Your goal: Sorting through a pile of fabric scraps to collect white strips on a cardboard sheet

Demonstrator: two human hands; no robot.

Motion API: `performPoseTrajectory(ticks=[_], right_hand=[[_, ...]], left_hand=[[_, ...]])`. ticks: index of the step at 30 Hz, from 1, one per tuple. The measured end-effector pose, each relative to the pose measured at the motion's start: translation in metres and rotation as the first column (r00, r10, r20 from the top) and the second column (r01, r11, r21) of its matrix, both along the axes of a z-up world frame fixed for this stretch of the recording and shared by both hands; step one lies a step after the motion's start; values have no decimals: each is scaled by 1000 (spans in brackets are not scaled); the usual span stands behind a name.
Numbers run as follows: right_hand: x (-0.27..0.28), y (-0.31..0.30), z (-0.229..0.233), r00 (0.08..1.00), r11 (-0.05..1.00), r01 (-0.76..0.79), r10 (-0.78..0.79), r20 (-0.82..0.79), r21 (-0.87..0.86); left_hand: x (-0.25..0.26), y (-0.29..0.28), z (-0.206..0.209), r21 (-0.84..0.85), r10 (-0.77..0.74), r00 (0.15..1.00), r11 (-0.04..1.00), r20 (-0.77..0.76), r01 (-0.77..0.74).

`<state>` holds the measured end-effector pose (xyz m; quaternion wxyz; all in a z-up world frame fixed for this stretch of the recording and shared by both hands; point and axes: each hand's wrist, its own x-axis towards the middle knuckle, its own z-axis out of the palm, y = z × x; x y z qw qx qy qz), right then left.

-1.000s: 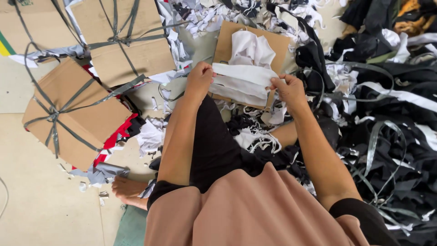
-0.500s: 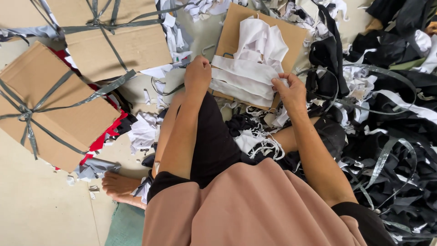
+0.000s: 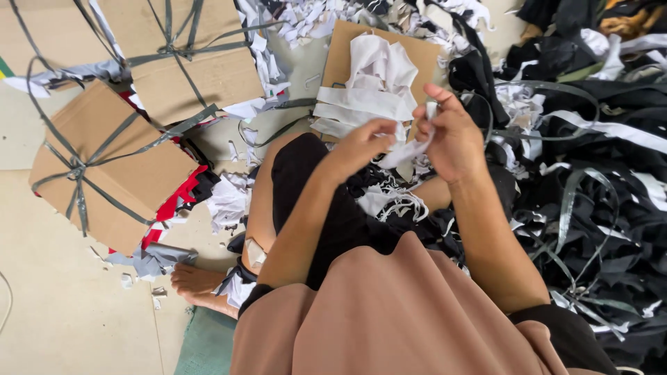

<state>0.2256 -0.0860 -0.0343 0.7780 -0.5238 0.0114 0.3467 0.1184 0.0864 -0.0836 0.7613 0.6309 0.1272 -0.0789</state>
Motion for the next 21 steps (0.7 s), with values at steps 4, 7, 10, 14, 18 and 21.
performPoseTrajectory(ticks=[4, 7, 10, 14, 18, 21], right_hand=[[-25, -4, 6, 990, 995, 61, -71, 120, 82], [-42, -16, 17, 961, 997, 77, -70, 267, -14], [-48, -34, 9, 879, 990, 114, -62, 473, -82], [-56, -59, 17, 801, 944, 148, 61, 596, -296], [-77, -70, 56, 668, 851, 238, 207, 715, -469], [-87, -79, 81, 606, 791, 205, 360, 709, -576]], left_hand=[[-16, -39, 10, -151, -114, 991, 981, 68, 124], [-34, -51, 20, -196, -54, 994, 978, 96, 72], [-37, -60, 17, -182, -28, 994, 982, 104, 47], [-41, -74, 29, -176, 14, 991, 984, 132, 10], [-43, -86, 45, -189, 34, 985, 982, 172, -1], [-39, -97, 28, -199, 59, 981, 980, 185, -21]])
